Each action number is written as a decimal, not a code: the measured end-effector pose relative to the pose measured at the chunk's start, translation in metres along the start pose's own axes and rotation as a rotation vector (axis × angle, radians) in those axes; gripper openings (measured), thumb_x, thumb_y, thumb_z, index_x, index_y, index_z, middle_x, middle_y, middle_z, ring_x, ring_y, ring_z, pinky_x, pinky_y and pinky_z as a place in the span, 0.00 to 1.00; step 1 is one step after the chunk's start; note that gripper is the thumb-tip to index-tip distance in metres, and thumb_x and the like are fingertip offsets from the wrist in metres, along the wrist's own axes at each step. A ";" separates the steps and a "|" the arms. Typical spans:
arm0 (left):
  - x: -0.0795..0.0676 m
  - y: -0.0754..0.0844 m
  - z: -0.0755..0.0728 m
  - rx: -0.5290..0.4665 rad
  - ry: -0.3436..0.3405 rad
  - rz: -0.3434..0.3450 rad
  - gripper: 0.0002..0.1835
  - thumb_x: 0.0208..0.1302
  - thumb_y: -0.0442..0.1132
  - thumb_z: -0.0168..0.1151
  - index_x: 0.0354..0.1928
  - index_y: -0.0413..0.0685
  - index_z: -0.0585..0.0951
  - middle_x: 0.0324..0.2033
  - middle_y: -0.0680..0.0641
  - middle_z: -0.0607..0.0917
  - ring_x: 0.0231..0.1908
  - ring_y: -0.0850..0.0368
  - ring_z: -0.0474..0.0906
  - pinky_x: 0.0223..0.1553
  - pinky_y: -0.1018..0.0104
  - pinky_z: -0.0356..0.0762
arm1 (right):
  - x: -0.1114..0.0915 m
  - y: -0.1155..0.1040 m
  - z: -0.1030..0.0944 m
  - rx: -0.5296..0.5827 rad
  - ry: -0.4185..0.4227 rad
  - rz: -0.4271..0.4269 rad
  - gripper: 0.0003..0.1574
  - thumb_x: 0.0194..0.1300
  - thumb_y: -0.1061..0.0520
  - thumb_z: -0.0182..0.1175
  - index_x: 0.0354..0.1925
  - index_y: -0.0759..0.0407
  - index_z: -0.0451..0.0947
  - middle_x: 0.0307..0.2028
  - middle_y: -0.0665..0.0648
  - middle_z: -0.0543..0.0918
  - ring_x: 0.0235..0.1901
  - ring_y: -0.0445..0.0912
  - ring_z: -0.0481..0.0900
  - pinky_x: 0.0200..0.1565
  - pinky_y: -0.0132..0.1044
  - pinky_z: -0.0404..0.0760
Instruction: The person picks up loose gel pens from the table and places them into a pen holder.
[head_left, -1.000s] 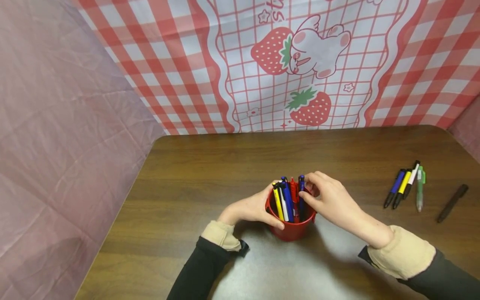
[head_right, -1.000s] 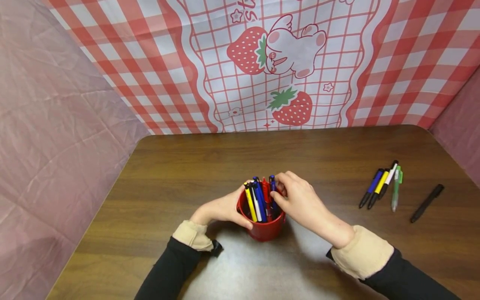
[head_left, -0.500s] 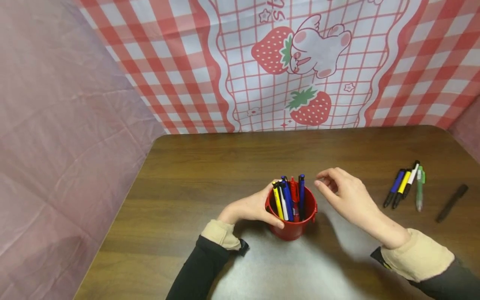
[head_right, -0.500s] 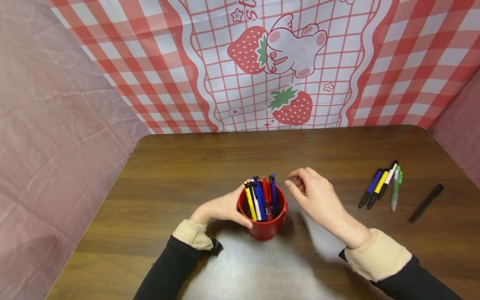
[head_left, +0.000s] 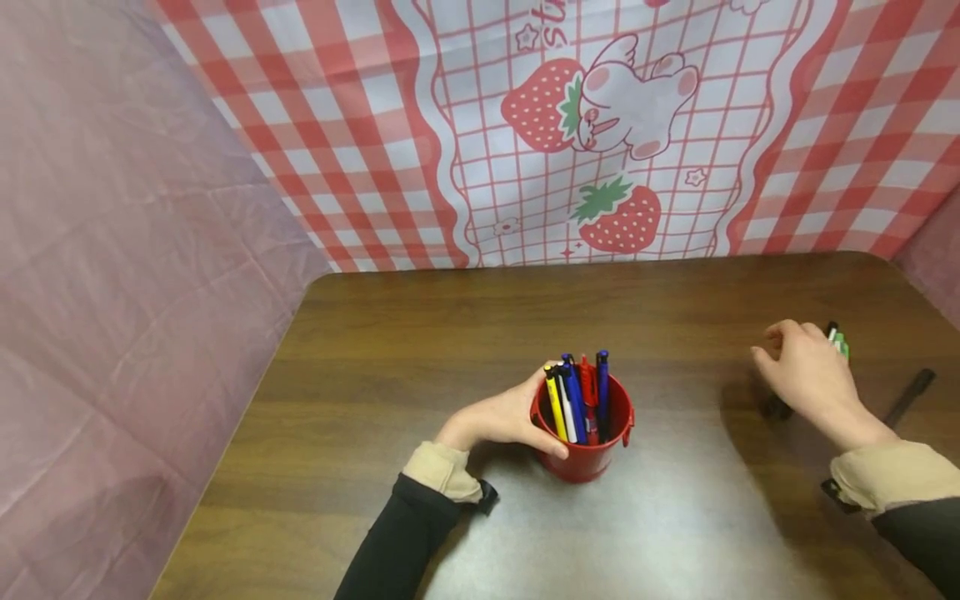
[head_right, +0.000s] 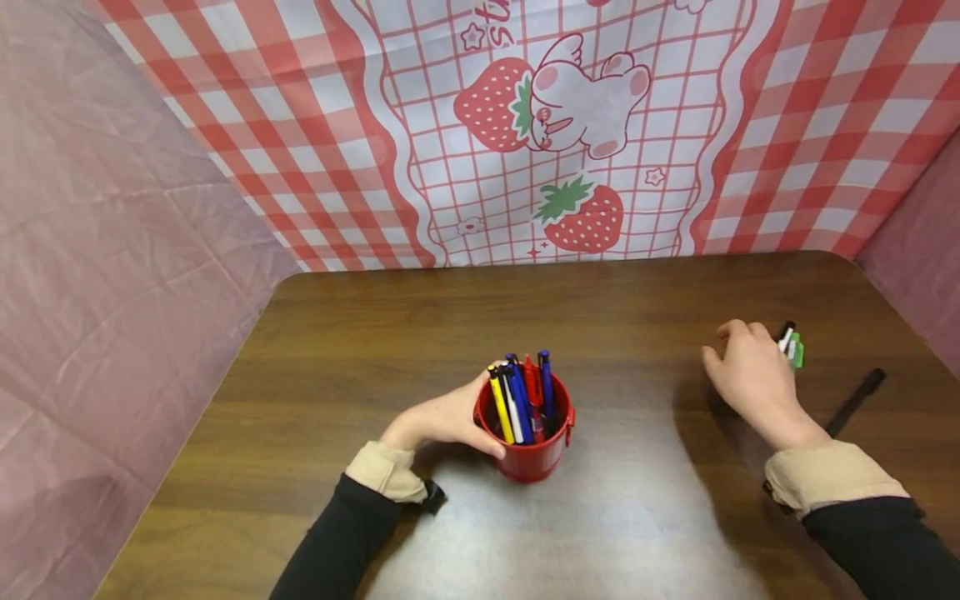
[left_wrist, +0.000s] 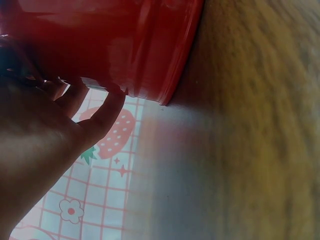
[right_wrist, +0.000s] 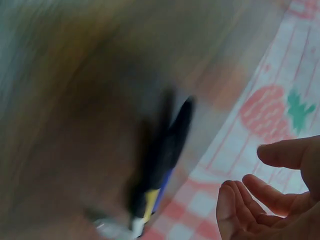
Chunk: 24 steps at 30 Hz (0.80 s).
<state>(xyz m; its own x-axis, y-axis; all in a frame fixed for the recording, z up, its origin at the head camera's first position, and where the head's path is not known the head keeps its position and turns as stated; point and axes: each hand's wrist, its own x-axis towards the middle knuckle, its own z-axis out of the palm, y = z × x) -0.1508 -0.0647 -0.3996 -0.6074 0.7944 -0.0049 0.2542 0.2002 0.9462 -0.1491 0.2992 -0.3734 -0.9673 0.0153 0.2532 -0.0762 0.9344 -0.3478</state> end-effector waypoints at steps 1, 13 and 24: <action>0.000 0.000 0.000 -0.002 -0.003 0.004 0.49 0.41 0.34 0.74 0.62 0.56 0.53 0.55 0.54 0.69 0.53 0.65 0.67 0.56 0.72 0.66 | 0.001 0.006 -0.001 -0.008 -0.027 0.020 0.22 0.58 0.58 0.57 0.42 0.77 0.68 0.35 0.77 0.71 0.34 0.69 0.70 0.28 0.59 0.66; 0.001 0.000 0.000 -0.001 -0.007 0.001 0.49 0.42 0.34 0.74 0.62 0.57 0.52 0.55 0.54 0.69 0.54 0.65 0.66 0.56 0.72 0.66 | 0.010 0.043 0.002 -0.077 -0.196 0.090 0.25 0.54 0.56 0.59 0.39 0.78 0.68 0.33 0.81 0.73 0.33 0.75 0.70 0.26 0.59 0.69; 0.000 0.000 -0.002 0.006 -0.005 0.001 0.49 0.42 0.34 0.74 0.62 0.56 0.52 0.56 0.54 0.69 0.54 0.65 0.66 0.56 0.72 0.65 | 0.015 0.045 0.010 -0.095 -0.244 0.104 0.30 0.54 0.53 0.60 0.35 0.82 0.66 0.28 0.80 0.73 0.24 0.70 0.72 0.20 0.54 0.71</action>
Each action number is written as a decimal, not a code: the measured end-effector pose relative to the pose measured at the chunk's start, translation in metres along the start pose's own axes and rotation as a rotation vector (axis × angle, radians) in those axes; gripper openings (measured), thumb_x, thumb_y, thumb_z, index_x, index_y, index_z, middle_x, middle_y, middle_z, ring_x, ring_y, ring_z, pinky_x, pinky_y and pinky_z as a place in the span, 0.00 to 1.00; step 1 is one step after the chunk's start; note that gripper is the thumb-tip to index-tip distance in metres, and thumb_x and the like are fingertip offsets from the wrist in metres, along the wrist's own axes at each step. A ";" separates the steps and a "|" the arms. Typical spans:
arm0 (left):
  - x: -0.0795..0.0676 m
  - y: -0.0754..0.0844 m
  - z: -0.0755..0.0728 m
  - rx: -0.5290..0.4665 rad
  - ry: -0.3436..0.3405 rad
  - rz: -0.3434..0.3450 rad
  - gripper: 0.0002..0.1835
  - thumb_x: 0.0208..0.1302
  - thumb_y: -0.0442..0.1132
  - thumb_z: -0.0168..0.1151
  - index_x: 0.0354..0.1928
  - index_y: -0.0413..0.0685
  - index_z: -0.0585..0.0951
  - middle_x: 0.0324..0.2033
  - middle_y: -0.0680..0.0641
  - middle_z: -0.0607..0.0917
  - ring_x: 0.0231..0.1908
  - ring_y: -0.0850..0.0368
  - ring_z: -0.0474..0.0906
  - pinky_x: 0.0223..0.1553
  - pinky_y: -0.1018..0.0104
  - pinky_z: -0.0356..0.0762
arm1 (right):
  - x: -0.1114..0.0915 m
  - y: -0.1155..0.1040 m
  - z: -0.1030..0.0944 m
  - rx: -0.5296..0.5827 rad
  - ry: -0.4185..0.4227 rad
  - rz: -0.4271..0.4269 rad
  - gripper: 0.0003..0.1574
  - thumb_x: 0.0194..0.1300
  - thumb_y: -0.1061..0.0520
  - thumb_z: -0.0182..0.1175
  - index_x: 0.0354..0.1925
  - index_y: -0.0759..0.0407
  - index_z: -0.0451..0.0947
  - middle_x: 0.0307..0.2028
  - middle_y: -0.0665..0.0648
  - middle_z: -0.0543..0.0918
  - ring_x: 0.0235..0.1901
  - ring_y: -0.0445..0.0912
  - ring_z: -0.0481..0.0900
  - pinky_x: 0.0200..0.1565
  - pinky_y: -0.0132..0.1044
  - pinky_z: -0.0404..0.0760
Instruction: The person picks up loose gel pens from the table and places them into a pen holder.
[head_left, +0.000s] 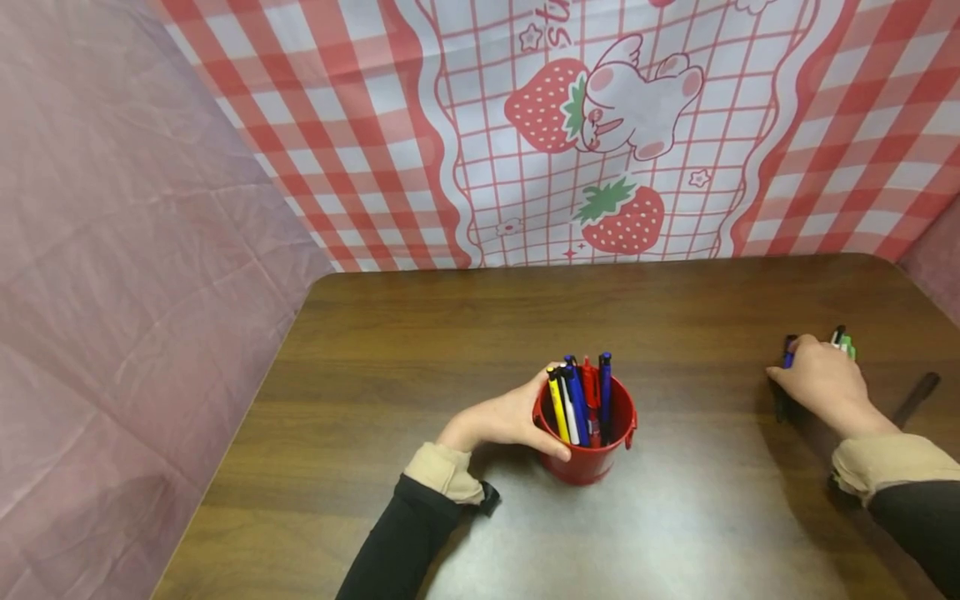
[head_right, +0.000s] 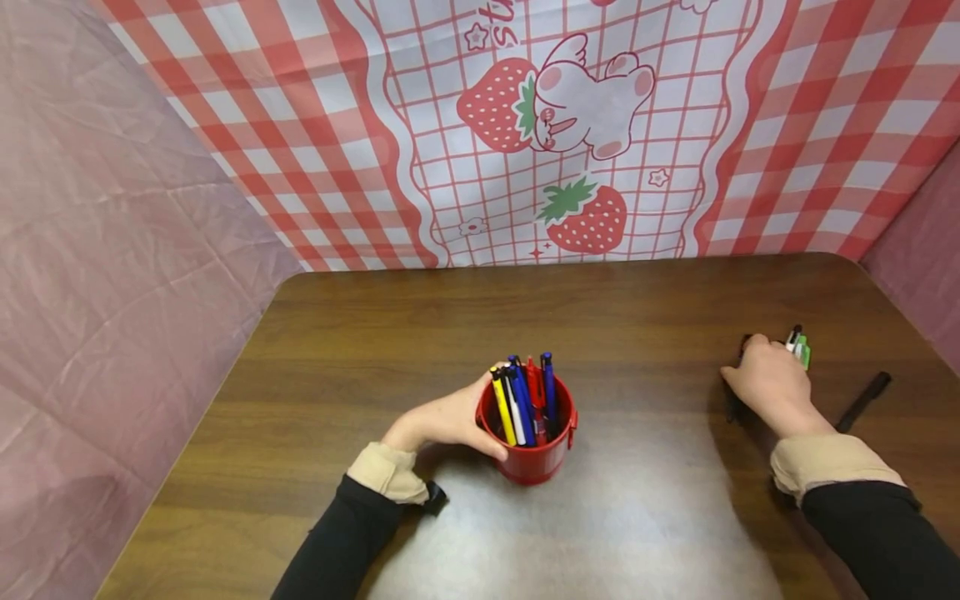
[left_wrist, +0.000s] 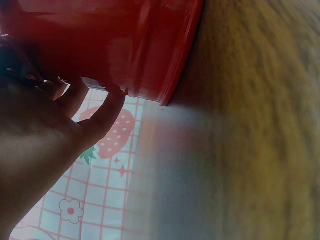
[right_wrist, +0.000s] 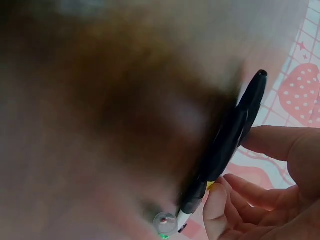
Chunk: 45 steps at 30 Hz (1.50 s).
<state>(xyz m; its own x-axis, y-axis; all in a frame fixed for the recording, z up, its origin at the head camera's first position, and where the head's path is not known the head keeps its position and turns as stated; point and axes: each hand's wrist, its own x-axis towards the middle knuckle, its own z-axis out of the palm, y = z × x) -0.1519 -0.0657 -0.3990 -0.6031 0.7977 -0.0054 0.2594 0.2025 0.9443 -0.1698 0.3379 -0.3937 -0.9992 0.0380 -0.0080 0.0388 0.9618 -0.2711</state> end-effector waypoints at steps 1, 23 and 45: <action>0.000 0.000 0.000 0.001 0.000 0.001 0.49 0.42 0.34 0.74 0.62 0.56 0.52 0.56 0.54 0.69 0.54 0.66 0.66 0.57 0.72 0.65 | 0.000 -0.001 0.000 -0.002 -0.003 0.009 0.31 0.54 0.52 0.61 0.35 0.82 0.65 0.27 0.80 0.73 0.23 0.70 0.72 0.19 0.54 0.71; 0.001 0.001 0.001 -0.014 0.001 0.002 0.48 0.42 0.33 0.73 0.62 0.56 0.52 0.55 0.54 0.69 0.53 0.65 0.67 0.56 0.72 0.66 | 0.003 -0.001 -0.004 0.004 0.044 0.005 0.22 0.49 0.56 0.60 0.33 0.77 0.72 0.25 0.75 0.76 0.24 0.68 0.72 0.24 0.55 0.68; -0.001 0.000 0.001 -0.013 0.013 -0.008 0.48 0.41 0.34 0.74 0.61 0.56 0.53 0.54 0.54 0.69 0.53 0.65 0.67 0.56 0.72 0.66 | -0.004 -0.020 -0.020 0.127 0.115 0.043 0.28 0.59 0.48 0.53 0.40 0.75 0.70 0.28 0.72 0.78 0.29 0.69 0.74 0.26 0.53 0.68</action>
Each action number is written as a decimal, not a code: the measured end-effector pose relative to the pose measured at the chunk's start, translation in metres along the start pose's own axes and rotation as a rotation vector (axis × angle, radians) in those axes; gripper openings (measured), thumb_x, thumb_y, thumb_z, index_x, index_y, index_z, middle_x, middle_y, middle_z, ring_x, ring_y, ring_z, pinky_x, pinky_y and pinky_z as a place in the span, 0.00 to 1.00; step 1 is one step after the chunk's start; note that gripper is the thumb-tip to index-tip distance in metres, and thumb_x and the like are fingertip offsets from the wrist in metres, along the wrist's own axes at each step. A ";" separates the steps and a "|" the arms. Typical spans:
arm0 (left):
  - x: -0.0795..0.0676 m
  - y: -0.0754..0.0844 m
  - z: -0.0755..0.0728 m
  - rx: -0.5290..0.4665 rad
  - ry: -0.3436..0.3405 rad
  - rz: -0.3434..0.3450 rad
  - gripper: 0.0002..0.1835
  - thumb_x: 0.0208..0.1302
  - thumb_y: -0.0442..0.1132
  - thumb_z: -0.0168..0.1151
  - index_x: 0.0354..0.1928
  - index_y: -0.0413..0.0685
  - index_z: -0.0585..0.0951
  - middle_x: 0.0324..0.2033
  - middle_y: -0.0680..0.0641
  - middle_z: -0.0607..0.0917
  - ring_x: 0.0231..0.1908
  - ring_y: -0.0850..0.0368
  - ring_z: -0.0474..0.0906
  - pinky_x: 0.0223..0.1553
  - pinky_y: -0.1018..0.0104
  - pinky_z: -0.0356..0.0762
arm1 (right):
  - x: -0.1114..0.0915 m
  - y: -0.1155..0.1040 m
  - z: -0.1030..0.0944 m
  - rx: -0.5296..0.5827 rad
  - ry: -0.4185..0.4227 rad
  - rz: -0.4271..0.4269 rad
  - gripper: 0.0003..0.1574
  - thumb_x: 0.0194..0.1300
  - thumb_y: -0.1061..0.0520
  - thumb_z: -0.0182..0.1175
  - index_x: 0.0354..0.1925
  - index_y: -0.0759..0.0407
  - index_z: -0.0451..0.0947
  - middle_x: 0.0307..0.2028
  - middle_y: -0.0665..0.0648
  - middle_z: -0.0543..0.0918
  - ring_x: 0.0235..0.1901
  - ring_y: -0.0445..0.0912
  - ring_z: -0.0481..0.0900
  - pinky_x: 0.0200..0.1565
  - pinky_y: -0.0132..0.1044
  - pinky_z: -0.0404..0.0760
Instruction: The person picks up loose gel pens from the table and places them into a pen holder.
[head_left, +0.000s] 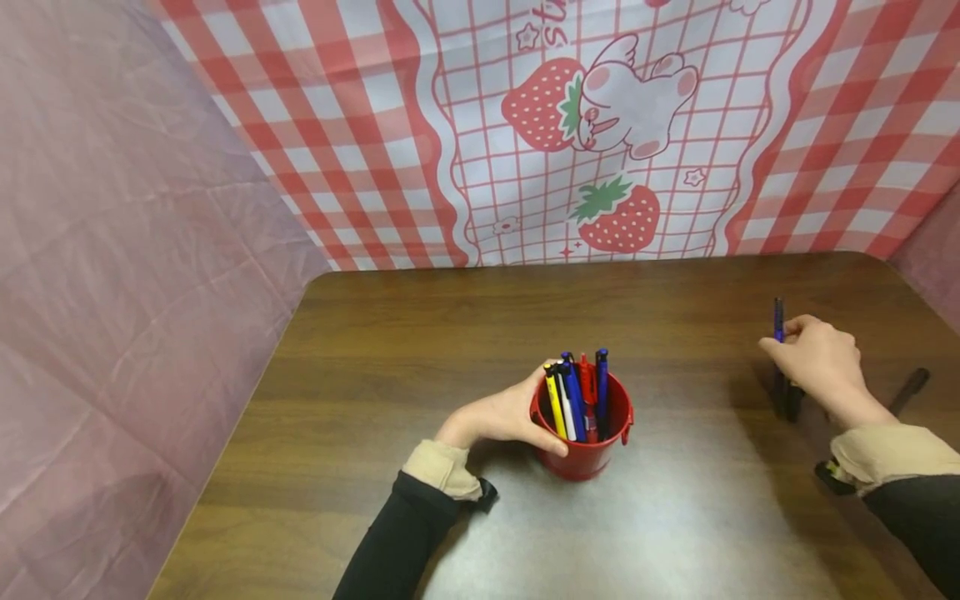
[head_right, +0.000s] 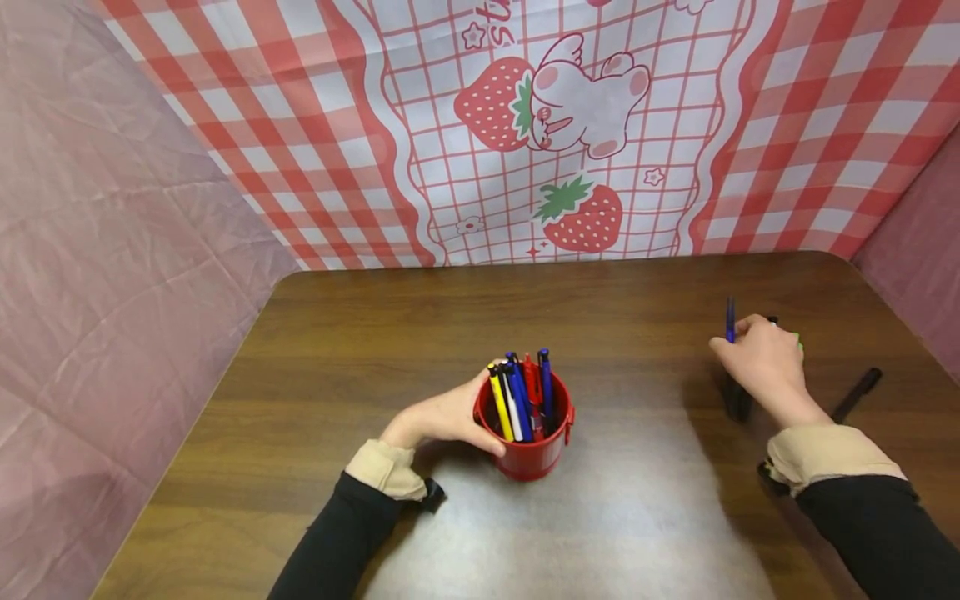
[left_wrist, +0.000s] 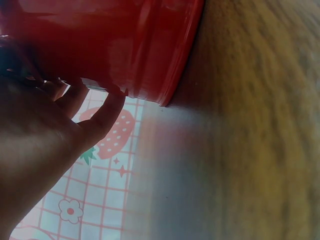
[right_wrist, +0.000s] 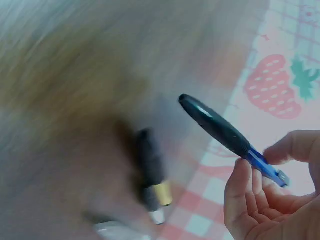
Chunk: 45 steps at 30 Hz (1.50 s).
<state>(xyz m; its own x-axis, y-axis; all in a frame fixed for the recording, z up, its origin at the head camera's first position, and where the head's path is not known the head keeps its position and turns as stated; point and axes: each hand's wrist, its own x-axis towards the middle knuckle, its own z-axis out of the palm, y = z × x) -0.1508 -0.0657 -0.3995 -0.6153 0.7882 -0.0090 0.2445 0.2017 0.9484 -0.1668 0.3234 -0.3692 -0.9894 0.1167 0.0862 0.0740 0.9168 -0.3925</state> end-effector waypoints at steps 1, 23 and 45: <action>0.000 0.000 0.000 -0.003 -0.001 0.002 0.48 0.41 0.34 0.74 0.61 0.56 0.53 0.54 0.54 0.69 0.53 0.65 0.67 0.56 0.72 0.66 | -0.002 -0.004 -0.001 0.018 0.023 -0.002 0.27 0.59 0.49 0.52 0.40 0.74 0.69 0.27 0.71 0.78 0.29 0.67 0.74 0.26 0.52 0.68; 0.000 0.000 0.000 0.026 -0.001 -0.033 0.48 0.42 0.35 0.73 0.62 0.55 0.53 0.55 0.52 0.69 0.53 0.65 0.67 0.57 0.73 0.64 | -0.069 -0.117 -0.027 0.367 0.315 -0.193 0.07 0.58 0.57 0.57 0.38 0.54 0.77 0.27 0.30 0.74 0.25 0.18 0.70 0.25 0.18 0.66; 0.001 0.001 0.000 -0.006 -0.016 0.018 0.48 0.42 0.33 0.73 0.61 0.56 0.53 0.55 0.53 0.69 0.54 0.64 0.67 0.56 0.72 0.66 | -0.100 -0.169 -0.006 0.539 0.207 -0.459 0.14 0.52 0.70 0.62 0.39 0.63 0.73 0.33 0.55 0.79 0.31 0.28 0.75 0.34 0.15 0.73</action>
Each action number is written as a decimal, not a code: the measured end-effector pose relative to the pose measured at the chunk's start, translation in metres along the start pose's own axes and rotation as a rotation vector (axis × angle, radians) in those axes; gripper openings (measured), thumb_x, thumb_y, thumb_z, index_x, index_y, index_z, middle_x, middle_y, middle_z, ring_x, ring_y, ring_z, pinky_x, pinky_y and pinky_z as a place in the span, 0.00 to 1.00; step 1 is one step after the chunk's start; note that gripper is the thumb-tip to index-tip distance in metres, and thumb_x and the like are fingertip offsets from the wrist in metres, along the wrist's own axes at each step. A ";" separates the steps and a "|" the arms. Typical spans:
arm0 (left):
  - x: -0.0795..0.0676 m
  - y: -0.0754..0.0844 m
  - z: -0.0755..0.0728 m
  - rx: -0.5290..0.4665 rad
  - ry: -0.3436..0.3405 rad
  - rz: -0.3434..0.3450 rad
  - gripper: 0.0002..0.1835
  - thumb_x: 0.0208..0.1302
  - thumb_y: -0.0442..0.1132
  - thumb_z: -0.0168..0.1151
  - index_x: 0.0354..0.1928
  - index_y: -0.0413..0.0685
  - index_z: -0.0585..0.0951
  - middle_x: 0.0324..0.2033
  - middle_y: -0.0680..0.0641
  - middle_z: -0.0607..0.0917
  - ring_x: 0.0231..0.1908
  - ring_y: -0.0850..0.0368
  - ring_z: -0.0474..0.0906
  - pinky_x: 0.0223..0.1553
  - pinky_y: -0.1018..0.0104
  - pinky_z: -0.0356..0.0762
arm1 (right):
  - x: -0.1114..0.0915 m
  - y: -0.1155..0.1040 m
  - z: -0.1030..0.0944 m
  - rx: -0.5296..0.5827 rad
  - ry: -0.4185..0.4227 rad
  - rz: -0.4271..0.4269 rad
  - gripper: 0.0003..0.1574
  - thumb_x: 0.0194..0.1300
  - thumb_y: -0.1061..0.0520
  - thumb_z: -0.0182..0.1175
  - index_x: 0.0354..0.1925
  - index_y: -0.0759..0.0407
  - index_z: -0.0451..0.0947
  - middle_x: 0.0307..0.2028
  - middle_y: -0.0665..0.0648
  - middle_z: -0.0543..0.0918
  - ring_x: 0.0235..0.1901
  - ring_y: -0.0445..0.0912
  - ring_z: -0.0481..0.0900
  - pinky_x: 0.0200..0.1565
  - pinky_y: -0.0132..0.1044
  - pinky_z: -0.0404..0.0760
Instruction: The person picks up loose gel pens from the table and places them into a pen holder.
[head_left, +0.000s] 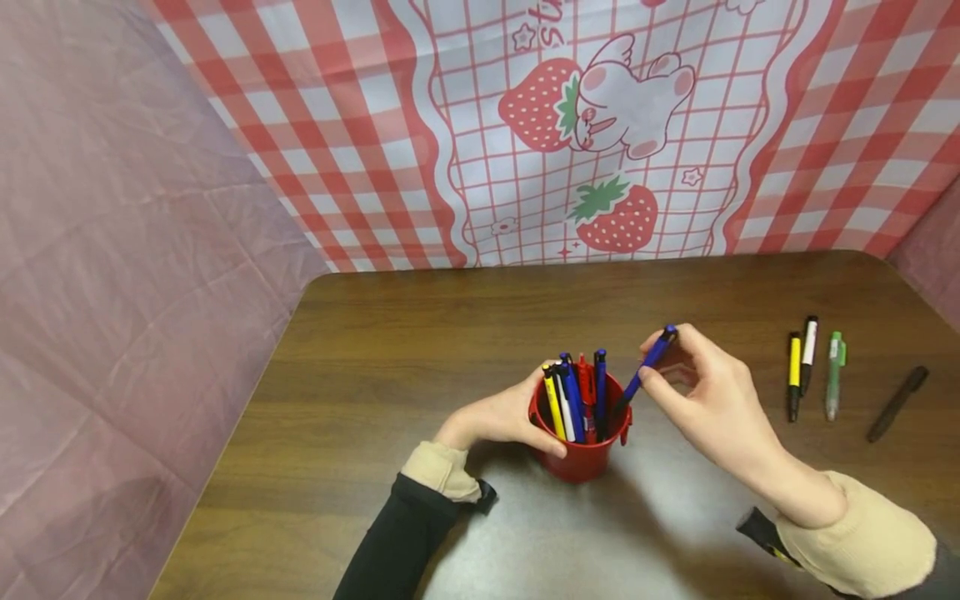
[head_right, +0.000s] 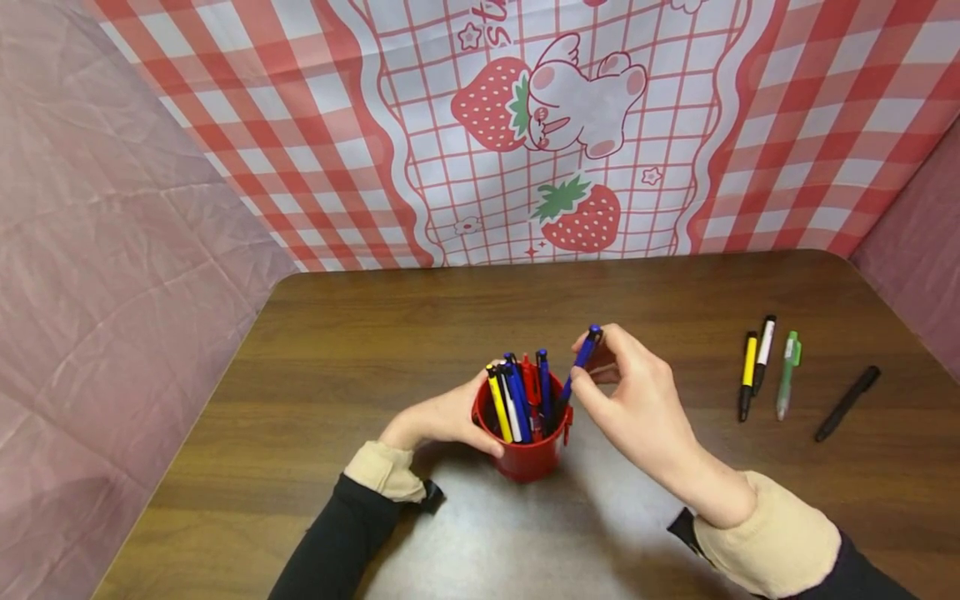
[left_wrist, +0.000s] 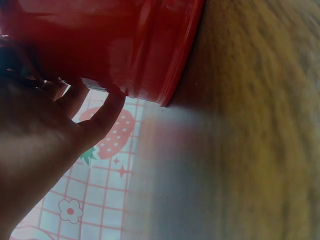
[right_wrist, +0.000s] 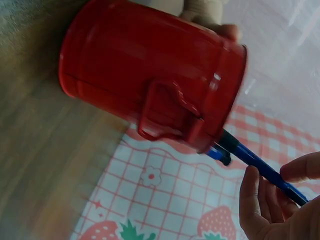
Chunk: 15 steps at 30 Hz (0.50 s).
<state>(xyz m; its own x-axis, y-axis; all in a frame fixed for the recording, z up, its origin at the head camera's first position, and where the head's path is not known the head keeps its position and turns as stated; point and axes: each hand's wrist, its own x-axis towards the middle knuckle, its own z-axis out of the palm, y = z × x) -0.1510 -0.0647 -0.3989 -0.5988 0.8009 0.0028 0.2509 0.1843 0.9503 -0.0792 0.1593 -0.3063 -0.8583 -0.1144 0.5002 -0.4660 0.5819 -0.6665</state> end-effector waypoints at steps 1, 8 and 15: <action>0.000 0.000 0.000 -0.002 -0.001 0.002 0.48 0.42 0.33 0.73 0.61 0.56 0.53 0.55 0.53 0.69 0.54 0.64 0.67 0.56 0.71 0.66 | -0.001 0.001 0.002 -0.020 -0.016 -0.005 0.13 0.53 0.69 0.62 0.38 0.62 0.73 0.33 0.56 0.80 0.31 0.28 0.74 0.34 0.15 0.73; 0.001 -0.001 0.001 -0.018 -0.007 0.008 0.47 0.42 0.32 0.73 0.61 0.54 0.53 0.55 0.51 0.70 0.53 0.64 0.68 0.56 0.71 0.66 | -0.003 0.007 0.013 -0.110 -0.071 -0.010 0.07 0.59 0.63 0.59 0.38 0.57 0.75 0.33 0.51 0.80 0.30 0.34 0.74 0.33 0.18 0.73; 0.002 -0.001 0.000 -0.016 -0.012 0.026 0.48 0.42 0.31 0.72 0.62 0.54 0.52 0.56 0.51 0.69 0.53 0.64 0.68 0.56 0.71 0.67 | -0.003 0.011 0.019 -0.136 -0.093 -0.014 0.04 0.62 0.60 0.57 0.37 0.56 0.76 0.34 0.49 0.81 0.30 0.36 0.76 0.33 0.23 0.75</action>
<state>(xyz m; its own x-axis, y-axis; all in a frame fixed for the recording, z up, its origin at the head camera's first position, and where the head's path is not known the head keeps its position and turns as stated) -0.1525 -0.0636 -0.4002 -0.5833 0.8119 0.0243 0.2540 0.1539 0.9549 -0.0858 0.1508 -0.3262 -0.8714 -0.1937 0.4508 -0.4496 0.6830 -0.5756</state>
